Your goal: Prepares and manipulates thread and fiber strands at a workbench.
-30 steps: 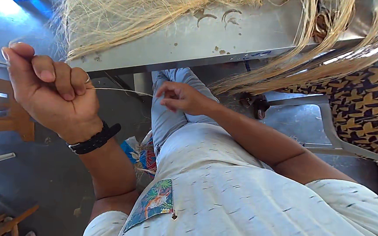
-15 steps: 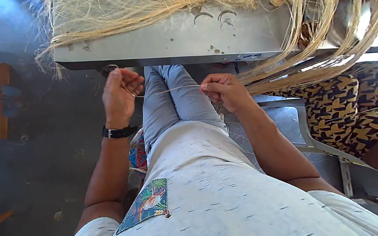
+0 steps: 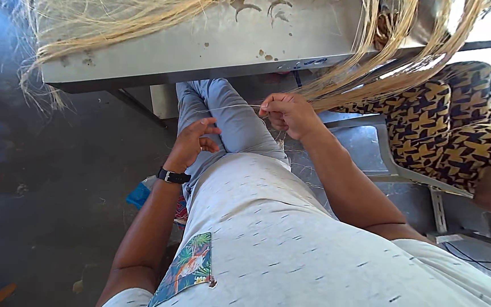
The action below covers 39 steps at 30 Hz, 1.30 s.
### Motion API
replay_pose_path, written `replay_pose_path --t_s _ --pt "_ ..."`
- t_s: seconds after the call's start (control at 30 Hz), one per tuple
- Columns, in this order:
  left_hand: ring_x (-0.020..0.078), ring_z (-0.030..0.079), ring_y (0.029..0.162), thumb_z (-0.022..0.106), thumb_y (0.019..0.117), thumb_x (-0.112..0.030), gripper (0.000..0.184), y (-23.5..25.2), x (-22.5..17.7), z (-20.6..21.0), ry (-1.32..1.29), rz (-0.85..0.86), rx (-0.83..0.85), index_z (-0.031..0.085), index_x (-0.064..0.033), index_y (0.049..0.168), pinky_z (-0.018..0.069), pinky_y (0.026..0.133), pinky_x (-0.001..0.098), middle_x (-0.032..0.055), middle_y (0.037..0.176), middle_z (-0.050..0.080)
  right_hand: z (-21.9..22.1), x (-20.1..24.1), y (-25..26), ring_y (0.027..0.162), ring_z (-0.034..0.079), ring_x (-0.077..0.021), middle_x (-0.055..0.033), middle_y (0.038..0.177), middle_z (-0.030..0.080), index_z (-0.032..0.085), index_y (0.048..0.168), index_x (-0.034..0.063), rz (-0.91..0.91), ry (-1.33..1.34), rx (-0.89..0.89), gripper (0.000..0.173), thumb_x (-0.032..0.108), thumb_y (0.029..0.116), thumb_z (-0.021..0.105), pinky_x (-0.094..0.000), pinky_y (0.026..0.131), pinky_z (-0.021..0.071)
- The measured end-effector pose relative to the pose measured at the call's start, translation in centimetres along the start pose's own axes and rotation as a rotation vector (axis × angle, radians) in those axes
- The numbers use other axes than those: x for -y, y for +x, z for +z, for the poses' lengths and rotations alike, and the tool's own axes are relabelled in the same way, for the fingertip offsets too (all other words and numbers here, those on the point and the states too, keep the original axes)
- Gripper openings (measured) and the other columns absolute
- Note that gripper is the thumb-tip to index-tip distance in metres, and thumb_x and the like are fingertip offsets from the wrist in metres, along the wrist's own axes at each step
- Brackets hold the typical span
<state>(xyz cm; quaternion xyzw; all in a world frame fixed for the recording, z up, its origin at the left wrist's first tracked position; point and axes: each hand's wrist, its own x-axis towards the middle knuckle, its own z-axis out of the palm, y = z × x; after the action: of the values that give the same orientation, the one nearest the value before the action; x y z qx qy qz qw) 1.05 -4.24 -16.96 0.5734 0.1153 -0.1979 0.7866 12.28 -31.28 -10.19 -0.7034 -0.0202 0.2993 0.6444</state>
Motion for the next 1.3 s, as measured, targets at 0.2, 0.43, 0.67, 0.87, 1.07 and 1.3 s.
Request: replay_pose_path --t_s 0.2,0.43,0.67,0.87,1.07,1.3 --pt "0.0116 0.062 0.058 0.037 0.1123 -0.030 0.035 0.8 0.2 2.2 0.081 0.312 -0.112 0.058 -0.0094 0.131 0.0566 0.056 0.0267 0.0059 0.087 0.069 0.6 0.1 -0.1 0.040 0.028 -0.0004 0.0083 0.050 0.036 0.067 0.085 0.0100 -0.012 0.017 0.024 0.024 0.011 0.1025 0.051 -0.0174 0.038 0.0252" --pt "0.0103 0.055 0.051 0.026 0.1112 -0.051 0.057 1.2 0.0 3.2 0.062 0.202 -0.023 0.062 -0.0105 0.128 0.0481 0.047 0.0233 0.0051 0.076 0.066 1.1 -0.3 -0.1 0.039 0.028 -0.0008 0.0079 0.049 0.036 0.067 0.084 0.0091 -0.008 0.031 0.056 0.023 0.010 0.1019 0.053 -0.0175 0.038 0.0251" --pt "0.0081 0.046 0.045 0.045 0.1107 -0.031 0.028 1.2 -0.1 3.0 -0.040 0.218 0.052 0.065 -0.0114 0.106 0.0398 0.041 0.0190 0.0018 0.063 0.053 1.4 -0.4 0.0 0.039 0.028 -0.0009 0.0079 0.049 0.035 0.067 0.084 0.0092 0.005 0.042 0.069 0.023 0.010 0.1018 0.053 -0.0177 0.038 0.0246" --pt "0.0099 0.046 0.043 0.049 0.1090 -0.023 0.023 1.0 0.0 2.3 0.230 0.294 -0.031 0.064 -0.0077 0.099 0.0377 0.039 0.0204 0.0042 0.061 0.055 1.1 -0.5 0.0 0.039 0.027 -0.0004 0.0084 0.049 0.034 0.067 0.085 0.0089 0.021 0.087 0.067 0.023 0.010 0.1019 0.052 -0.0175 0.037 0.0248" --pt "0.0122 0.044 0.042 0.051 0.1077 -0.025 0.024 0.4 1.6 -1.2 0.459 0.246 -0.194 0.066 -0.0088 0.098 0.0366 0.039 0.0249 0.0043 0.060 0.055 0.0 -0.5 0.5 0.039 0.026 -0.0007 0.0091 0.049 0.031 0.067 0.084 0.0109 0.033 0.117 0.062 0.025 0.013 0.1027 0.050 -0.0179 0.037 0.0240" --pt "0.0074 0.040 0.044 0.051 0.1065 -0.028 0.022 -2.0 3.8 -6.3 0.339 0.160 -0.469 0.063 -0.0137 0.095 0.0391 0.043 0.0234 -0.0028 0.058 0.046 -1.0 -0.3 0.5 0.039 0.026 -0.0005 0.0100 0.050 0.032 0.065 0.085 0.0132 0.075 0.124 0.012 0.026 0.016 0.1042 0.048 -0.0178 0.038 0.0245"
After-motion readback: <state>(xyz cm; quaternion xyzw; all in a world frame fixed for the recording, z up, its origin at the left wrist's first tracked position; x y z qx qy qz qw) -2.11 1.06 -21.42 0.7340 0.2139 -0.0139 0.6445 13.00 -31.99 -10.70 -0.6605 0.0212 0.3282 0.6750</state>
